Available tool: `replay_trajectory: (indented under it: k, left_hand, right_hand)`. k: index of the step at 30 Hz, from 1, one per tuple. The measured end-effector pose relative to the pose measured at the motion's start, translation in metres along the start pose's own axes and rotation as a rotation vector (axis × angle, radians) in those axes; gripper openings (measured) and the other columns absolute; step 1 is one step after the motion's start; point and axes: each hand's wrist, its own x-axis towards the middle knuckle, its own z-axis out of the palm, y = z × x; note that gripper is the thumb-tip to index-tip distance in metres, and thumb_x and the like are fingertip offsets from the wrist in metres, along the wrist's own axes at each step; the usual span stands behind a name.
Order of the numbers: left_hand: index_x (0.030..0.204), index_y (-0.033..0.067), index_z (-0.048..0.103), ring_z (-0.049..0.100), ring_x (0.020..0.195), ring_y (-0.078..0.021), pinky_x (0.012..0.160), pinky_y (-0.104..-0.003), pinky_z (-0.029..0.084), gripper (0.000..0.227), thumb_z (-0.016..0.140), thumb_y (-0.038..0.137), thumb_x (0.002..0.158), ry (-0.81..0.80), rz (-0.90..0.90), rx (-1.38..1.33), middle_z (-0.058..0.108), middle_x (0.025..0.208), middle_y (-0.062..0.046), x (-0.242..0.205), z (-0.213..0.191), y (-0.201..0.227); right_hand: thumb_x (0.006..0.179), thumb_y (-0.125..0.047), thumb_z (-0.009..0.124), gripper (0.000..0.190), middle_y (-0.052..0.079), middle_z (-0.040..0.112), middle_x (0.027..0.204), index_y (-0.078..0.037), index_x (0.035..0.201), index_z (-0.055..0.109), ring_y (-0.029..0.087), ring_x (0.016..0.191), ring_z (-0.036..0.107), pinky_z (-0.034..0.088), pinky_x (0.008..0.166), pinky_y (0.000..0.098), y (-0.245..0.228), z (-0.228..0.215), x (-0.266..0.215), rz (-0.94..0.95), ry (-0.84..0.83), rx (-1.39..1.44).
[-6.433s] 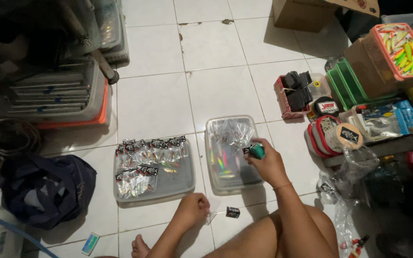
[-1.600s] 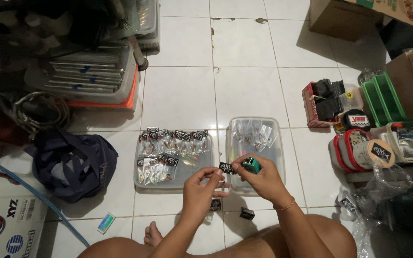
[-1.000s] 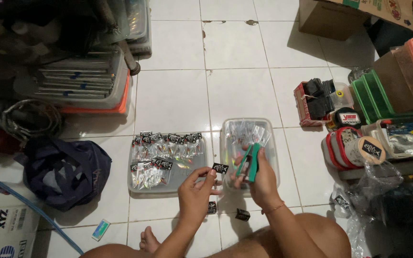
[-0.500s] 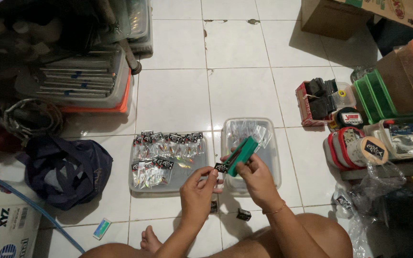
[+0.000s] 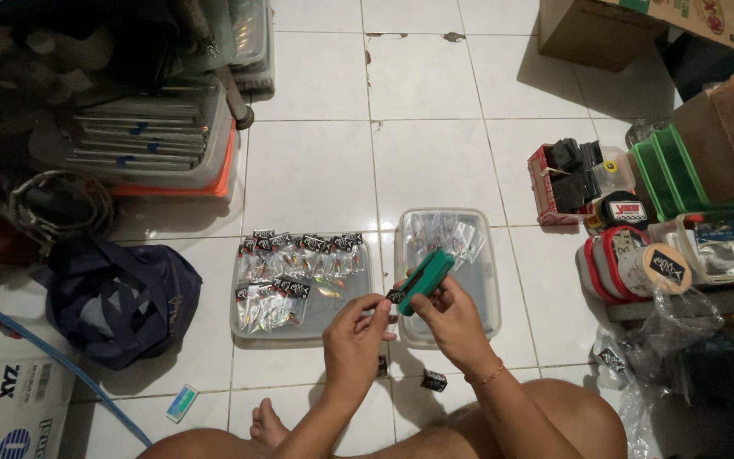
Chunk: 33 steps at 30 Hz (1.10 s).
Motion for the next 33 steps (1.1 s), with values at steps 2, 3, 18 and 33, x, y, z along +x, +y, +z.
replay_trajectory:
  k: [2,3,18,33]
  left_hand:
    - [0.1,0.0035,0.077,0.08,0.078,-0.017,0.06,-0.031,0.074,0.015,0.072,0.016,0.092,-0.007,-0.017,0.0,0.072,0.093,-0.007,-0.001,0.0,0.001]
    - [0.1,0.0038,0.077,0.08,0.079,-0.0172,0.061,-0.03,0.074,0.015,0.072,0.015,0.092,-0.013,-0.033,0.0,0.073,0.094,-0.007,-0.001,0.0,0.002]
    - [0.099,0.0048,0.077,0.081,0.078,-0.0163,0.058,-0.029,0.073,0.014,0.071,0.016,0.093,-0.078,0.013,0.035,0.073,0.093,-0.006,-0.001,0.0,-0.004]
    - [0.11,0.0293,0.079,0.072,0.111,-0.0268,0.093,-0.043,0.057,0.018,0.069,0.035,0.096,0.133,-0.34,0.702,0.078,0.104,0.001,0.077,-0.085,-0.084]
  right_hand:
    - [0.084,-0.028,0.075,0.048,0.015,0.076,0.116,0.0,0.122,0.065,0.024,0.108,0.071,0.06,0.096,0.0358,-0.003,0.001,-0.001,0.009,0.0,-0.01]
    - [0.083,-0.03,0.075,0.048,0.014,0.077,0.114,0.0,0.121,0.066,0.024,0.107,0.072,0.061,0.095,0.0363,-0.005,0.002,-0.001,0.018,0.0,-0.019]
    - [0.086,-0.024,0.078,0.036,0.011,0.076,0.102,-0.001,0.113,0.071,0.02,0.096,0.069,0.058,0.089,0.0321,0.011,-0.003,0.001,0.023,0.058,-0.023]
    - [0.103,-0.011,0.064,0.021,0.01,0.062,0.106,-0.005,0.123,0.064,0.024,0.098,0.057,0.048,0.09,0.0471,0.041,-0.054,0.031,0.082,0.265,-0.211]
